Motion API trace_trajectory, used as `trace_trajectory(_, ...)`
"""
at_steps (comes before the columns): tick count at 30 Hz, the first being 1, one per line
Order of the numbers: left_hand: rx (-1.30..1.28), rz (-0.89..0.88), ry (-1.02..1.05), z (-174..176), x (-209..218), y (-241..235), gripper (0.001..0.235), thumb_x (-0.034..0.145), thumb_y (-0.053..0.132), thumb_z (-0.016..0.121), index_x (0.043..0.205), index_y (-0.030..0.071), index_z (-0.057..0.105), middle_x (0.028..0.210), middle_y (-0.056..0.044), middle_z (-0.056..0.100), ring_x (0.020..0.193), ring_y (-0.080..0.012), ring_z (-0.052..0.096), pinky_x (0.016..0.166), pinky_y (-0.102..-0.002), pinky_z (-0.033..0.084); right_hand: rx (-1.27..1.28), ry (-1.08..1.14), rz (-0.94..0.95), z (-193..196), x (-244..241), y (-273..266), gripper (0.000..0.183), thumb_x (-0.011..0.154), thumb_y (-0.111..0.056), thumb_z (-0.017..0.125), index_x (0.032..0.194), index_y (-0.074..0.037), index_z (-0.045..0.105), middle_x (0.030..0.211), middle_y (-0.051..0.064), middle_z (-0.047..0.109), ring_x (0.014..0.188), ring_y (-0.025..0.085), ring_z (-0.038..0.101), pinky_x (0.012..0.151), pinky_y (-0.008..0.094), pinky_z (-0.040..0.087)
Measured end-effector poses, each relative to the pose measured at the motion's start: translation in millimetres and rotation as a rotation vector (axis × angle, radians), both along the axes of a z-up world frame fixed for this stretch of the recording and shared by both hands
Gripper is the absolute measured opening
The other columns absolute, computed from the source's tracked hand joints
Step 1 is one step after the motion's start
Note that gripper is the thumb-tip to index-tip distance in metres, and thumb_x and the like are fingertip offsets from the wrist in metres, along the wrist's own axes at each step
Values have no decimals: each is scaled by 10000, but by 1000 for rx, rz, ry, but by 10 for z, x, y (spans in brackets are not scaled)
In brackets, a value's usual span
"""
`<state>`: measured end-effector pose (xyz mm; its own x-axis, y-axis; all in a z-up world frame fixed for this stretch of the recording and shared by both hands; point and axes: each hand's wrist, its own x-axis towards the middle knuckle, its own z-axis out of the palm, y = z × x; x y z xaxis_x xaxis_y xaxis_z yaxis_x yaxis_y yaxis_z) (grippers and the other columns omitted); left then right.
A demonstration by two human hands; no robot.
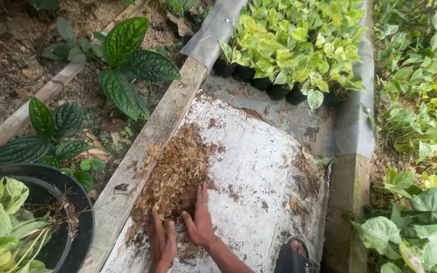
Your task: The person fills small black plastic bags with soil and wood chips, then plants small variegated leafy plants into the bags. They repeat this process for multiple plants, arranging the finished potted plants on a nearby shelf.
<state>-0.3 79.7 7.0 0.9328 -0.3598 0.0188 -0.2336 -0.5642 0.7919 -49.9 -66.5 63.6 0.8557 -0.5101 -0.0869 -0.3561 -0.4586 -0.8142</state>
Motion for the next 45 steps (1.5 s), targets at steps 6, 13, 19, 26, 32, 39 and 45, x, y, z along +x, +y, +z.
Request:
trace_trajectory(6, -175, 475, 294, 206, -313, 348, 552, 1042, 390, 351, 1483, 83, 476, 1554, -241, 357, 1404, -375, 412, 1063, -481, 443, -158, 248, -453, -314, -809, 489, 1063, 869, -339, 663, 1549, 34, -64, 1637, 275, -163, 1538, 379, -146, 1232, 482, -76)
trace_trajectory(13, -131, 380, 56, 90, -586, 572, 491, 1107, 337, 386, 1484, 58, 535, 1634, -232, 345, 1480, -423, 315, 1154, -500, 286, 31, -287, -160, -639, -2, 1018, 1054, 869, -186, 644, 1582, 94, -81, 1661, 334, -210, 1555, 488, -138, 1253, 574, -17)
trace_trajectory(19, -258, 458, 341, 292, -563, 824, 397, 1045, 361, 531, 1345, 130, 651, 1358, -75, 681, 1228, -218, 639, 1007, -376, 495, -257, -247, 75, 357, 672, 488, 716, 893, -126, 641, 1537, 2, 355, 1643, 276, 141, 1503, 462, 235, 1204, 586, 266)
trace_trajectory(26, -423, 392, 162, 631, -742, 1018, 273, 986, 193, 662, 1245, 108, 684, 1154, -59, 749, 867, -160, 728, 671, -303, 576, -273, -531, 429, 891, 569, 659, 443, 957, -52, 637, 1391, -38, 551, 1490, 176, 508, 1379, 364, 560, 1113, 450, 527)
trace_trajectory(32, -305, 417, 85, 1326, -1221, 1646, 277, 951, 135, 681, 1227, 117, 704, 1050, -88, 742, 754, -199, 717, 558, -295, 542, -379, -542, 1094, 693, 221, 822, 379, 843, -112, 713, 1218, -96, 665, 1367, 114, 597, 1153, 319, 668, 852, 401, 602)
trace_trajectory(39, -73, 986, -332, 1788, -2339, 2496, 237, 945, 84, 692, 1182, 73, 708, 996, -112, 721, 866, -255, 723, 773, -350, 570, -336, -380, 1524, 348, -61, 1194, 239, 888, -158, 701, 1125, -148, 735, 1176, 3, 726, 894, 206, 744, 703, 355, 610)
trace_trajectory(45, 128, 1718, -353, 1874, -3724, 3601, 173, 1027, 123, 647, 1163, 38, 710, 1027, -106, 744, 868, -173, 713, 771, -318, 572, -456, -268, 1799, 487, -123, 1469, 256, 905, -283, 639, 1140, -221, 721, 1166, -57, 733, 885, 232, 747, 737, 370, 609)
